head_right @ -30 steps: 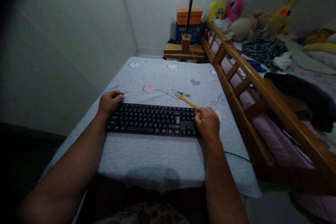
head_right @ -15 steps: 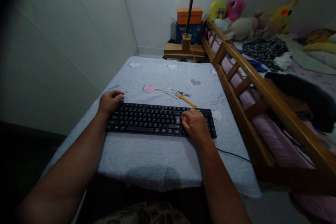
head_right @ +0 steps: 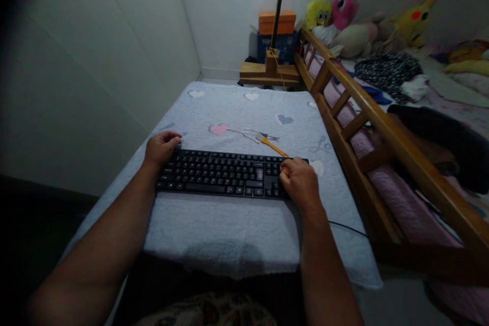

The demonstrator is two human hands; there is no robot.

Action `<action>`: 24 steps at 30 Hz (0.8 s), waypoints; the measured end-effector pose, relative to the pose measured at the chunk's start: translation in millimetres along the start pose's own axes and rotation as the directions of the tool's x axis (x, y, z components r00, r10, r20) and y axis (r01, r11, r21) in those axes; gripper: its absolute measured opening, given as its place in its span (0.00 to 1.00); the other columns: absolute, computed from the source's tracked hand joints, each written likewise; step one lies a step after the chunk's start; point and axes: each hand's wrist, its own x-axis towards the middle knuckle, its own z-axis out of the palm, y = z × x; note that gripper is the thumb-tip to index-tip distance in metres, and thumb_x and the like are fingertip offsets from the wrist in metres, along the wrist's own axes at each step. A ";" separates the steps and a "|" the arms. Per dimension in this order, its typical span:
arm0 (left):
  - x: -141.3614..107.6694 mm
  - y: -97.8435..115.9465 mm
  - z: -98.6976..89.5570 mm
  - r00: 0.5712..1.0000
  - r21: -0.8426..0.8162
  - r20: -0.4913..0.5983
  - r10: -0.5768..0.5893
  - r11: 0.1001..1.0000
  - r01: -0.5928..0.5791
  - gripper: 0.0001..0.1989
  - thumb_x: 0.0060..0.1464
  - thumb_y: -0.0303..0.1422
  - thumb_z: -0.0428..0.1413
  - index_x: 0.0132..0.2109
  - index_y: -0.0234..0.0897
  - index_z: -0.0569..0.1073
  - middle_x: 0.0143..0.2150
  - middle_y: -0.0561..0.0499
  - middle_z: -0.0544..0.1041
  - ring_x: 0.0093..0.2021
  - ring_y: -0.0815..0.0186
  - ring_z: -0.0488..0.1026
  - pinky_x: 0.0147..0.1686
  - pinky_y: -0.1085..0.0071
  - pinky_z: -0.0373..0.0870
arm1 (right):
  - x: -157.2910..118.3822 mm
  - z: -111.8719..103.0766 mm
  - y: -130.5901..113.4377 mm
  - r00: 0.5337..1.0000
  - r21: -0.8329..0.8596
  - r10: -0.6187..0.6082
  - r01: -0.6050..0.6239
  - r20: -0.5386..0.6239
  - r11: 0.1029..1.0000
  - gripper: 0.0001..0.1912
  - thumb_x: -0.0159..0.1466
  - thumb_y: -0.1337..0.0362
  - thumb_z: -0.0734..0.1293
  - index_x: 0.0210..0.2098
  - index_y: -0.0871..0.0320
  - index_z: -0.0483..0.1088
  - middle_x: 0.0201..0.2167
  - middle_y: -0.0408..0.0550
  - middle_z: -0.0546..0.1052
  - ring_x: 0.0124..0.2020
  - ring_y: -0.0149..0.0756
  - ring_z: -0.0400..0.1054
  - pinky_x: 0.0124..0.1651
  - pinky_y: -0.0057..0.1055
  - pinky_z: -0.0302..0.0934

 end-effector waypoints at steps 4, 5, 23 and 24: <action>-0.1 0.2 0.5 1.000 -0.003 -0.001 -0.005 1.000 0.005 0.12 0.44 0.38 0.57 0.35 0.38 0.79 0.32 0.51 0.80 0.35 0.61 0.76 0.44 0.66 0.74 | 0.9 0.4 -7.2 1.000 0.077 -0.025 0.026 -0.014 0.997 0.07 0.62 0.67 0.65 0.34 0.56 0.77 0.34 0.50 0.77 0.38 0.42 0.70 0.43 0.35 0.60; -0.2 0.0 0.7 1.000 -0.004 -0.002 -0.006 1.000 0.006 0.12 0.44 0.38 0.57 0.35 0.38 0.79 0.32 0.51 0.80 0.34 0.61 0.76 0.44 0.66 0.74 | 1.3 1.2 -10.7 0.999 0.106 -0.049 0.049 -0.002 0.993 0.08 0.63 0.67 0.65 0.35 0.55 0.77 0.34 0.50 0.77 0.39 0.42 0.70 0.44 0.35 0.60; -2.6 3.8 -0.3 1.000 -0.007 -0.009 0.004 1.000 -0.004 0.10 0.44 0.37 0.57 0.33 0.38 0.79 0.30 0.51 0.79 0.34 0.60 0.75 0.43 0.65 0.73 | -2.2 -1.8 -1.7 0.999 -0.007 -0.036 0.036 0.006 0.999 0.08 0.60 0.67 0.64 0.32 0.56 0.76 0.31 0.49 0.75 0.35 0.41 0.68 0.39 0.35 0.57; -2.4 3.1 -0.3 1.000 -0.012 -0.007 0.004 1.000 -0.005 0.10 0.45 0.37 0.57 0.34 0.38 0.79 0.30 0.51 0.79 0.34 0.60 0.75 0.43 0.65 0.73 | -2.6 -2.5 0.1 1.000 -0.015 -0.027 0.027 0.002 1.000 0.08 0.60 0.67 0.64 0.32 0.56 0.76 0.31 0.49 0.75 0.35 0.41 0.68 0.39 0.35 0.56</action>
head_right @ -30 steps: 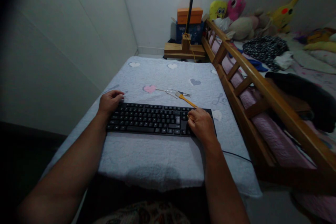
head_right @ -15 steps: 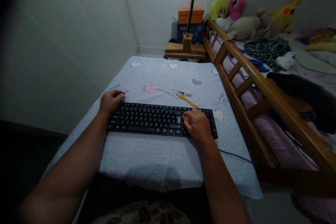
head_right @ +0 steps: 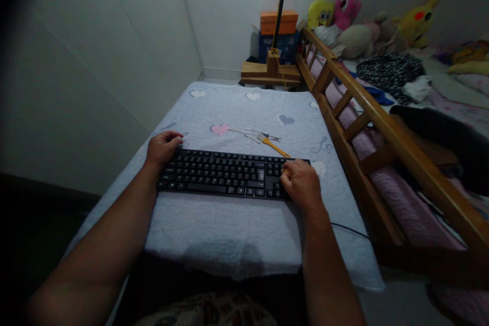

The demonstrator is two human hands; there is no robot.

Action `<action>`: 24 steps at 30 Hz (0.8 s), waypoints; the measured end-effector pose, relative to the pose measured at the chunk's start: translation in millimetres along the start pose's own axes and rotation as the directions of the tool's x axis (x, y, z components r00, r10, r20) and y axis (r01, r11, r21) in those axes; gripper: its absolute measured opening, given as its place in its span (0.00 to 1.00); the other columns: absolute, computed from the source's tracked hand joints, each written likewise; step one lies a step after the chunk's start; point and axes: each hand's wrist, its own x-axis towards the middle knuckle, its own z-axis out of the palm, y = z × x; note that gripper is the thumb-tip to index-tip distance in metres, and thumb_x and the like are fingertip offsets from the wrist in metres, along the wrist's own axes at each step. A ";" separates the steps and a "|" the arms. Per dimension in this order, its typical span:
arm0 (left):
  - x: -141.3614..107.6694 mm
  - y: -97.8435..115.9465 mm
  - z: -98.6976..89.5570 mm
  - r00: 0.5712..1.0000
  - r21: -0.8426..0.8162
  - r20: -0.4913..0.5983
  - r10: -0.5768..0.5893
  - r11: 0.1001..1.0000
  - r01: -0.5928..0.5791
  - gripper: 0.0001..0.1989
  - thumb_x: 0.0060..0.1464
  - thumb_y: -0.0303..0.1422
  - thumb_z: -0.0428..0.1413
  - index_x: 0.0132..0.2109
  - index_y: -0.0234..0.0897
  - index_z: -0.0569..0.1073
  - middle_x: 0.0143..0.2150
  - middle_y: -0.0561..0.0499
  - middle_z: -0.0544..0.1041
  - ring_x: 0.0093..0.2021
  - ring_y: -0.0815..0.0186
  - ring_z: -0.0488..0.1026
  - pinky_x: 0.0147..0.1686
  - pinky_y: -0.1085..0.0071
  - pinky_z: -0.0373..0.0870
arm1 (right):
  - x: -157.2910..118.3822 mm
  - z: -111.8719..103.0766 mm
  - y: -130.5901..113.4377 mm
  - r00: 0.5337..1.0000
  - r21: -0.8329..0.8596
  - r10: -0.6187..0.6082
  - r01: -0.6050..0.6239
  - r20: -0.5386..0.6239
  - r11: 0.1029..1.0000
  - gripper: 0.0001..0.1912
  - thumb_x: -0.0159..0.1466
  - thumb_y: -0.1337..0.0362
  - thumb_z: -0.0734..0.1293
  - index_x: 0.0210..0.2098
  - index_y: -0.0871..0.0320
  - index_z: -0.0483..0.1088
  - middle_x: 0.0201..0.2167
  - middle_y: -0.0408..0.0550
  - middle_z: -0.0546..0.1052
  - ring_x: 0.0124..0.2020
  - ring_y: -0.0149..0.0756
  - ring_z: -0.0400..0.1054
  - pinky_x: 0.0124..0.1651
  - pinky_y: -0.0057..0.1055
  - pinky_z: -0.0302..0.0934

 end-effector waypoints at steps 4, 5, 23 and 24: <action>1.1 -2.3 0.6 1.000 -0.001 0.001 -0.003 1.000 0.003 0.09 0.45 0.36 0.57 0.34 0.38 0.79 0.31 0.51 0.80 0.34 0.60 0.76 0.42 0.65 0.73 | -1.0 -2.2 6.0 0.999 -0.013 0.041 -0.041 -0.015 0.999 0.08 0.60 0.66 0.64 0.32 0.55 0.75 0.31 0.49 0.76 0.34 0.41 0.68 0.38 0.35 0.56; 1.4 -2.7 0.8 1.000 0.003 -0.001 -0.004 1.000 0.004 0.09 0.45 0.36 0.57 0.34 0.38 0.79 0.31 0.50 0.80 0.34 0.60 0.76 0.42 0.65 0.74 | -1.0 -2.4 6.7 0.998 -0.015 0.051 -0.051 -0.021 0.999 0.08 0.60 0.66 0.64 0.32 0.55 0.76 0.31 0.49 0.76 0.34 0.41 0.68 0.38 0.35 0.57; 1.5 -3.9 -0.3 1.000 0.003 -0.003 0.009 1.000 -0.009 0.12 0.45 0.38 0.57 0.34 0.38 0.79 0.31 0.51 0.79 0.34 0.61 0.75 0.44 0.65 0.73 | 2.1 5.9 -19.9 0.996 0.090 -0.069 0.063 0.061 0.994 0.08 0.62 0.68 0.64 0.34 0.55 0.76 0.32 0.49 0.75 0.37 0.41 0.70 0.42 0.34 0.58; 1.7 -4.5 -0.3 1.000 0.001 -0.003 0.009 1.000 -0.009 0.12 0.45 0.38 0.57 0.34 0.38 0.80 0.31 0.51 0.79 0.33 0.61 0.75 0.44 0.65 0.73 | 1.7 4.7 -17.0 0.997 0.082 -0.059 0.054 0.056 0.995 0.08 0.62 0.68 0.64 0.33 0.56 0.76 0.32 0.49 0.75 0.37 0.41 0.70 0.42 0.34 0.58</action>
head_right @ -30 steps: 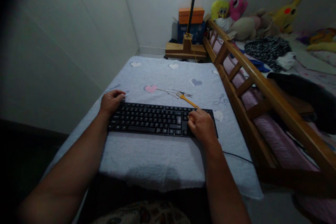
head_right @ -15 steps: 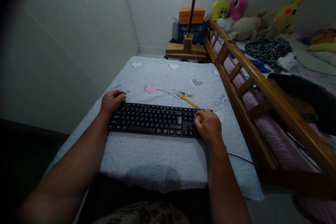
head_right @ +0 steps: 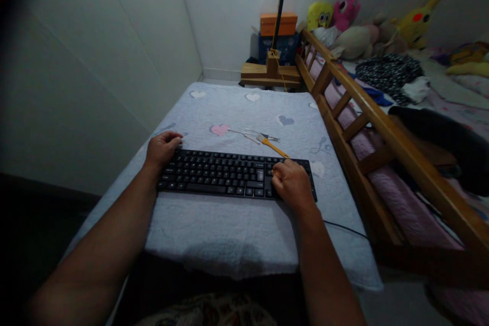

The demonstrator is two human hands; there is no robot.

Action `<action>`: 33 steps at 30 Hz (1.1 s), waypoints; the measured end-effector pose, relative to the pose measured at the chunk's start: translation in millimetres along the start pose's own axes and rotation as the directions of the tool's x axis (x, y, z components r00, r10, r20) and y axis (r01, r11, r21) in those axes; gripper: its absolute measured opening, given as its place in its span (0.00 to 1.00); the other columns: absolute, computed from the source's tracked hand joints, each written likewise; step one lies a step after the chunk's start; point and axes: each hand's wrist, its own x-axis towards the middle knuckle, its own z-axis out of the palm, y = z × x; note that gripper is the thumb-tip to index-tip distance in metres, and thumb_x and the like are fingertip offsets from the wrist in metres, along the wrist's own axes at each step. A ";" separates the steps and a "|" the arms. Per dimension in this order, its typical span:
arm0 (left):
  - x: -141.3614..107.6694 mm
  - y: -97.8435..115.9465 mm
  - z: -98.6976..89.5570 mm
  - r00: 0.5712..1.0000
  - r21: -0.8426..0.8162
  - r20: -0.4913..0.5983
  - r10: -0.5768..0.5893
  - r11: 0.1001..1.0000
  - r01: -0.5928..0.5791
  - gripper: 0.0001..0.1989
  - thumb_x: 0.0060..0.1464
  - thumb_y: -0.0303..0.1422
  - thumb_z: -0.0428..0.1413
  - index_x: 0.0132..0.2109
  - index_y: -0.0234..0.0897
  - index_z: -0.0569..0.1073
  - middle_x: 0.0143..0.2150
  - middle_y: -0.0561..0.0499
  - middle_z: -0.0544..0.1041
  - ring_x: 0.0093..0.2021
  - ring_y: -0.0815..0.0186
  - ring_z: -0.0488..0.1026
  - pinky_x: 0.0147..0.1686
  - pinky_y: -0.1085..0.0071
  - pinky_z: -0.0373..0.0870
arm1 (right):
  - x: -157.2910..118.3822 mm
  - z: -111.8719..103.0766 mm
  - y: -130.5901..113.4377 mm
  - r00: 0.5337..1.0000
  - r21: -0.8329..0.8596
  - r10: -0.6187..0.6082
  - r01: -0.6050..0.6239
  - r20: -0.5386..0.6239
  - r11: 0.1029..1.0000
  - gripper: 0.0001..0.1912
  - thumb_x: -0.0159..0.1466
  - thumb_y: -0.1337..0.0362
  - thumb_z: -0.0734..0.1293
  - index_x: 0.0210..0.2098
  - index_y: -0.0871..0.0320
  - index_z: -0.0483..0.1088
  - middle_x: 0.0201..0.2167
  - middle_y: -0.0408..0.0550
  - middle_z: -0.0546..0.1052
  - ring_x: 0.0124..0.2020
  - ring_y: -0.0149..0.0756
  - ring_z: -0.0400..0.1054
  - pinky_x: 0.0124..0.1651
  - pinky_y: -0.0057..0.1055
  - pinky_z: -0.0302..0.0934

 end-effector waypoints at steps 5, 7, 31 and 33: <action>0.4 -2.0 0.2 1.000 0.000 -0.011 0.004 1.000 -0.004 0.12 0.45 0.38 0.57 0.35 0.38 0.79 0.31 0.51 0.79 0.35 0.60 0.76 0.44 0.66 0.73 | -3.3 -5.5 14.2 0.998 -0.047 0.040 -0.042 -0.038 0.998 0.08 0.61 0.68 0.64 0.33 0.56 0.76 0.32 0.49 0.76 0.35 0.40 0.68 0.40 0.34 0.57; 0.3 -1.9 -0.1 0.999 -0.012 -0.031 0.015 1.000 -0.015 0.11 0.45 0.38 0.57 0.34 0.38 0.79 0.32 0.51 0.79 0.35 0.60 0.76 0.44 0.66 0.73 | -4.3 -6.8 18.7 0.997 -0.069 0.060 -0.063 -0.039 0.996 0.08 0.60 0.67 0.64 0.33 0.56 0.76 0.31 0.48 0.75 0.34 0.39 0.67 0.38 0.33 0.55; -1.1 -6.0 -3.7 0.979 -0.026 -0.205 -0.012 1.000 0.007 0.13 0.44 0.29 0.54 0.37 0.35 0.80 0.30 0.51 0.76 0.32 0.62 0.73 0.44 0.64 0.74 | -1.9 -4.7 7.1 0.999 -0.113 0.026 -0.024 0.019 0.993 0.09 0.64 0.68 0.65 0.37 0.57 0.78 0.35 0.51 0.76 0.38 0.42 0.70 0.42 0.35 0.59; -0.9 -7.9 -3.5 0.975 -0.035 -0.223 -0.006 0.999 -0.001 0.15 0.43 0.26 0.53 0.38 0.35 0.80 0.34 0.49 0.78 0.36 0.60 0.75 0.48 0.62 0.74 | -4.5 -7.0 14.8 0.999 -0.127 0.050 -0.049 0.008 0.991 0.09 0.64 0.68 0.65 0.37 0.57 0.78 0.35 0.51 0.76 0.38 0.42 0.70 0.42 0.35 0.58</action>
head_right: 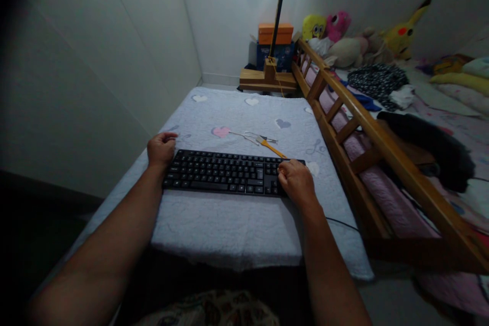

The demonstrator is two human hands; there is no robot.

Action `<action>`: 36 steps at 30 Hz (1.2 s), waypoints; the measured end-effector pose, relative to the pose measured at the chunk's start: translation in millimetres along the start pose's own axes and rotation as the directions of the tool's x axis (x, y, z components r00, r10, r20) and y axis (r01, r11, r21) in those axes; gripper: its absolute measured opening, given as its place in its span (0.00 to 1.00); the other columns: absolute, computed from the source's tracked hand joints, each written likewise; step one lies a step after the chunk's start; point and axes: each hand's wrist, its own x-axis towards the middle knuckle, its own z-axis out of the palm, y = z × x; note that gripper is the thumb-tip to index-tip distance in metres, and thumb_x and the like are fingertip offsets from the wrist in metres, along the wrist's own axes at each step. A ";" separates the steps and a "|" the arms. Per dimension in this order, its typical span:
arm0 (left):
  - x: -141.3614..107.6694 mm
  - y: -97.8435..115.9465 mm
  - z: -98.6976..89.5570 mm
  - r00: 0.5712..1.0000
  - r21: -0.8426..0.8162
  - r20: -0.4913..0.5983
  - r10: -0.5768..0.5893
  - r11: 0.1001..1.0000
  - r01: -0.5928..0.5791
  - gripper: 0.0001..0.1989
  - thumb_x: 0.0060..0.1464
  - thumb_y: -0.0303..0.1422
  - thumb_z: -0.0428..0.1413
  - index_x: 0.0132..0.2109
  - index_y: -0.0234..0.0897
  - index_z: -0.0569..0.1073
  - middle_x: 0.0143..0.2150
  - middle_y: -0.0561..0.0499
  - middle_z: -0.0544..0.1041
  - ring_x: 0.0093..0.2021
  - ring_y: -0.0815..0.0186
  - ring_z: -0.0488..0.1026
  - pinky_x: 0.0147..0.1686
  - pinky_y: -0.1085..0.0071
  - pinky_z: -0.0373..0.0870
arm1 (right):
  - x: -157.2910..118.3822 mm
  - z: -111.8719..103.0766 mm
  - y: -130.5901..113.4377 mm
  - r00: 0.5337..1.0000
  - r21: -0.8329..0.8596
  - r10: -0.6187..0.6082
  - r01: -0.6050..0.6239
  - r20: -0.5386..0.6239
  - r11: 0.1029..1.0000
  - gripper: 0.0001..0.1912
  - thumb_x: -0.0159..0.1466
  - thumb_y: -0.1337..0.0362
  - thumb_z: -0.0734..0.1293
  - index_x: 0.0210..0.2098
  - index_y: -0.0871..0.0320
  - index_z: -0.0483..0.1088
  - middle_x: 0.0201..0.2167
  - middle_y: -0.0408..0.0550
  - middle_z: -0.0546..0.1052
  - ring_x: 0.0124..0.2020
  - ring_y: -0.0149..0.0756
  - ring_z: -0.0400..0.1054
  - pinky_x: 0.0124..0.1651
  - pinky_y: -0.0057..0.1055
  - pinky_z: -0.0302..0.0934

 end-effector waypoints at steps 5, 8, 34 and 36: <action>-0.1 -0.8 1.8 0.999 -0.074 0.013 -0.029 0.997 0.030 0.17 0.40 0.22 0.51 0.38 0.35 0.78 0.42 0.46 0.81 0.40 0.61 0.78 0.47 0.63 0.77 | -6.1 -2.5 8.2 0.997 0.008 0.052 -0.052 -0.058 0.999 0.09 0.64 0.66 0.65 0.37 0.56 0.78 0.35 0.51 0.76 0.37 0.42 0.69 0.41 0.35 0.58; -0.7 1.2 2.6 0.999 -0.108 0.010 -0.053 0.993 0.054 0.17 0.40 0.20 0.51 0.38 0.35 0.77 0.44 0.45 0.81 0.39 0.63 0.79 0.45 0.65 0.78 | -10.9 -5.3 2.3 0.995 0.082 0.059 -0.052 -0.084 0.995 0.08 0.65 0.65 0.65 0.36 0.55 0.78 0.33 0.50 0.75 0.36 0.41 0.69 0.40 0.34 0.59; 1.1 -6.7 4.6 0.999 -0.092 0.045 -0.011 0.996 0.015 0.16 0.39 0.22 0.53 0.39 0.36 0.75 0.52 0.40 0.80 0.45 0.57 0.82 0.44 0.63 0.79 | -29.7 -7.3 -23.5 1.000 0.173 -0.005 0.003 0.015 0.985 0.10 0.65 0.66 0.64 0.34 0.56 0.78 0.32 0.49 0.73 0.36 0.40 0.70 0.40 0.33 0.59; 1.1 -5.6 4.6 0.999 -0.105 0.047 -0.014 0.994 0.019 0.16 0.38 0.22 0.52 0.38 0.35 0.75 0.52 0.40 0.80 0.45 0.57 0.82 0.45 0.63 0.79 | -31.6 -10.1 -24.6 0.999 0.188 -0.010 0.002 0.041 0.982 0.09 0.64 0.66 0.64 0.34 0.56 0.78 0.32 0.49 0.74 0.35 0.39 0.70 0.39 0.33 0.58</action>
